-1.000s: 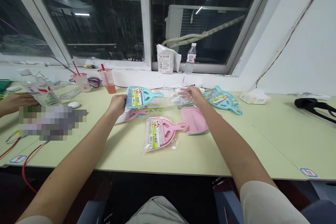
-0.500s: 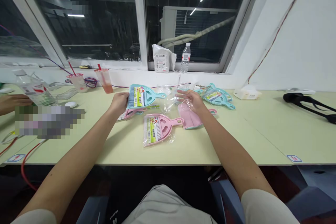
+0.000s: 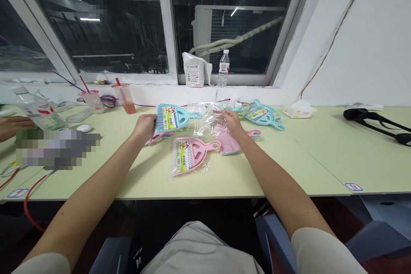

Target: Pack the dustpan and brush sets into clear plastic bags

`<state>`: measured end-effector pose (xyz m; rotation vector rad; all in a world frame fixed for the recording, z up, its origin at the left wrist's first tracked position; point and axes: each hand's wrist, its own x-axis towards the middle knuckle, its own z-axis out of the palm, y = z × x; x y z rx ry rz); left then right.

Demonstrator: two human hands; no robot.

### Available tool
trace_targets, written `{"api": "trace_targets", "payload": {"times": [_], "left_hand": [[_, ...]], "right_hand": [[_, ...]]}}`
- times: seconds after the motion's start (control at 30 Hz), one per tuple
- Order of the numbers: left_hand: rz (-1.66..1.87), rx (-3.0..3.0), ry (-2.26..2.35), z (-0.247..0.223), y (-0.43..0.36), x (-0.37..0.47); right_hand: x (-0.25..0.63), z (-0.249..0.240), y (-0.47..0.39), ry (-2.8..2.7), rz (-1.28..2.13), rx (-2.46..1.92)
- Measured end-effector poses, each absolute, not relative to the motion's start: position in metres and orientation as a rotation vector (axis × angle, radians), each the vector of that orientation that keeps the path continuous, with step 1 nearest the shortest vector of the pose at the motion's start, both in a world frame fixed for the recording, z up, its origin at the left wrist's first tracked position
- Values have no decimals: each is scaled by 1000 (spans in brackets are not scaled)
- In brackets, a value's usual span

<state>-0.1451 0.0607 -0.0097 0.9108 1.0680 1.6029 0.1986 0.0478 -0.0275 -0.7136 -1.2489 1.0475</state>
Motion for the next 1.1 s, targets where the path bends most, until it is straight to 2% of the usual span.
{"api": "trace_targets", "payload": {"times": [0.17,0.57,1.1], "left_hand": [[1603,900,1080,-11,58,-142],[1577,922,1012,-25,61,-137],[1562,845,994,-12,46,-130]], "right_hand": [[196,-33,50,-1351,824,-755],[197,-35,49,-1079,1247,-614],[190,-34,44,-1102,1253,-641]]}}
